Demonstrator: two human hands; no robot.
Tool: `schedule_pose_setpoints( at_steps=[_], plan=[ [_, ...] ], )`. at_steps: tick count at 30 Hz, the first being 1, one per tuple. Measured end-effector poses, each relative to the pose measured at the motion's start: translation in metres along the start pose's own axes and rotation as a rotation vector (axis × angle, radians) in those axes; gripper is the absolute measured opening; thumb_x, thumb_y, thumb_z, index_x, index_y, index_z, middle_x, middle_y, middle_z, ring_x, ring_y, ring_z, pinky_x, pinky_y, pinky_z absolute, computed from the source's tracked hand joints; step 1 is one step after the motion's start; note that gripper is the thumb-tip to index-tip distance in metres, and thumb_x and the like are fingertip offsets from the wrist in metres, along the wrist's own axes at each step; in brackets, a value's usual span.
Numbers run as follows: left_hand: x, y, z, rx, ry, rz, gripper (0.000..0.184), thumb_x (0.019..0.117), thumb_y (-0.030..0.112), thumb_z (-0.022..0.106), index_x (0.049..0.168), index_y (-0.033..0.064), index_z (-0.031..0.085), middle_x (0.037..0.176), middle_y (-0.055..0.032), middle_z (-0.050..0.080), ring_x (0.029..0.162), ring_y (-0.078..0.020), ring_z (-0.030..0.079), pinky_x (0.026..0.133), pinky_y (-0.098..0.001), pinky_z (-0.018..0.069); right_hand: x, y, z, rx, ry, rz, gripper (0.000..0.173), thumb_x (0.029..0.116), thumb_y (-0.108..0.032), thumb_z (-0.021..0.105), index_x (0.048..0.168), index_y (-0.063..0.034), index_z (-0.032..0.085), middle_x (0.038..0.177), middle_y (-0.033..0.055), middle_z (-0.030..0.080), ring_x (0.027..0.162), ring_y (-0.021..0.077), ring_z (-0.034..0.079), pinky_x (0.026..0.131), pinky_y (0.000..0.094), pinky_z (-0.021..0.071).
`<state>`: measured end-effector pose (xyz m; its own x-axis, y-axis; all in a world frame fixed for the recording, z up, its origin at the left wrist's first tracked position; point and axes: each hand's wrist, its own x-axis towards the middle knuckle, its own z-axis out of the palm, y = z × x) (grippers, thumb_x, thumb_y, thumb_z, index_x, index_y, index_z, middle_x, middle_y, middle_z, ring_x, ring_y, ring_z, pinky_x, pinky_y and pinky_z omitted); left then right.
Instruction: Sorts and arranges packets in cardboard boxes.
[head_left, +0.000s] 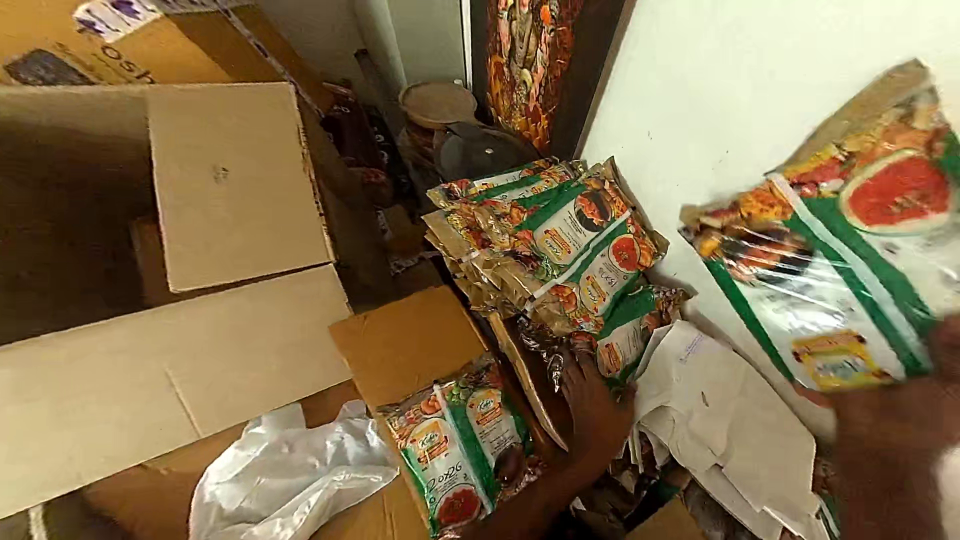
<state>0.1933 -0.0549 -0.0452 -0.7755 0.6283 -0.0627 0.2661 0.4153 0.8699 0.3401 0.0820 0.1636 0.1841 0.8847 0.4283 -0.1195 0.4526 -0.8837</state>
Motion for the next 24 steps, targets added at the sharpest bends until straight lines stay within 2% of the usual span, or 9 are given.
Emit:
schedule_pose_setpoints(
  at_steps=[3,5,7,10,13,15,17,21,24],
  plan=[
    [-0.001,0.004,0.0,-0.251,0.021,0.019,0.098,0.0819,0.038,0.083,0.154,-0.0034,0.031,0.154,-0.0288,0.035,0.139,-0.0394,0.044,0.111,-0.0527,0.0455,0.017,0.043,0.055,0.262,-0.149,0.213,0.048,0.1013,-0.012,0.061,0.144,-0.0109,0.039,0.124,0.01,0.064,0.114,0.0248,0.066,0.098,0.0518,0.057],
    [0.0,0.018,-0.001,-0.415,-0.045,0.004,0.082,0.0814,0.036,0.085,0.146,0.0058,0.044,0.125,-0.0139,0.063,0.11,-0.0229,0.065,0.092,-0.0444,0.0587,0.022,0.084,0.102,0.23,-0.193,0.264,0.056,0.0952,-0.006,0.068,0.143,-0.0078,0.039,0.122,0.0127,0.064,0.11,0.026,0.068,0.092,0.0514,0.0602],
    [-0.002,0.035,0.001,-0.437,-0.191,0.034,0.076,0.0797,0.036,0.087,0.143,0.0106,0.052,0.108,-0.0088,0.071,0.093,-0.0196,0.071,0.083,-0.0437,0.0617,0.026,0.131,0.144,0.104,-0.247,0.189,0.073,0.0896,-0.006,0.075,0.149,-0.0038,0.034,0.132,0.015,0.059,0.117,0.0232,0.064,0.097,0.0445,0.0586],
    [-0.014,0.044,0.022,-0.192,-0.23,0.139,0.076,0.0756,0.044,0.086,0.143,0.0204,0.06,0.126,-0.0136,0.062,0.112,-0.0313,0.061,0.094,-0.0552,0.0527,0.04,0.159,0.166,-0.207,-0.418,0.023,0.086,0.0947,-0.022,0.073,0.157,0.0014,0.019,0.15,0.0192,0.046,0.138,0.0213,0.049,0.114,0.0381,0.0453],
    [-0.013,0.021,0.031,-0.167,-0.196,0.207,0.078,0.0839,0.038,0.082,0.151,0.017,0.049,0.142,-0.0168,0.057,0.124,-0.0355,0.06,0.1,-0.0581,0.052,0.044,0.136,0.151,-0.42,-0.613,0.167,0.08,0.0915,-0.02,0.077,0.153,0.0006,0.029,0.144,0.0193,0.053,0.132,0.024,0.055,0.111,0.0423,0.0478],
    [-0.005,0.01,0.022,-0.268,-0.181,0.216,0.066,0.0904,0.026,0.078,0.149,0.0083,0.052,0.13,-0.0165,0.067,0.115,-0.0301,0.068,0.099,-0.0536,0.0548,0.044,0.112,0.133,-0.515,-0.707,0.337,0.072,0.0923,-0.024,0.077,0.149,-0.0009,0.038,0.136,0.0183,0.058,0.124,0.0254,0.059,0.104,0.0451,0.0512],
    [0.006,0.002,0.011,-0.307,-0.169,0.182,0.055,0.093,0.026,0.075,0.141,0.0055,0.058,0.112,-0.0151,0.073,0.101,-0.0273,0.072,0.092,-0.0529,0.0584,0.043,0.099,0.111,-0.569,-0.765,0.472,0.065,0.0951,-0.031,0.073,0.146,-0.004,0.043,0.131,0.0164,0.06,0.115,0.0255,0.061,0.096,0.0461,0.0528],
    [0.025,0.006,-0.029,-0.426,-0.202,0.127,0.034,0.0911,0.026,0.077,0.117,0.0039,0.069,0.09,-0.0107,0.073,0.079,-0.0224,0.07,0.075,-0.0486,0.06,0.049,0.086,0.077,-0.55,-0.838,0.595,0.056,0.0995,-0.036,0.067,0.145,-0.0082,0.048,0.135,0.0126,0.062,0.12,0.0247,0.063,0.099,0.0458,0.0536],
    [0.034,0.01,-0.07,-0.653,-0.232,0.04,0.034,0.0885,0.02,0.081,0.113,0.0032,0.066,0.094,-0.0095,0.07,0.081,-0.02,0.068,0.072,-0.0421,0.0595,0.05,0.079,0.054,-0.603,-0.913,0.488,0.046,0.1023,-0.037,0.062,0.133,-0.0033,0.06,0.129,0.0156,0.064,0.117,0.026,0.063,0.099,0.0487,0.052]
  ],
)
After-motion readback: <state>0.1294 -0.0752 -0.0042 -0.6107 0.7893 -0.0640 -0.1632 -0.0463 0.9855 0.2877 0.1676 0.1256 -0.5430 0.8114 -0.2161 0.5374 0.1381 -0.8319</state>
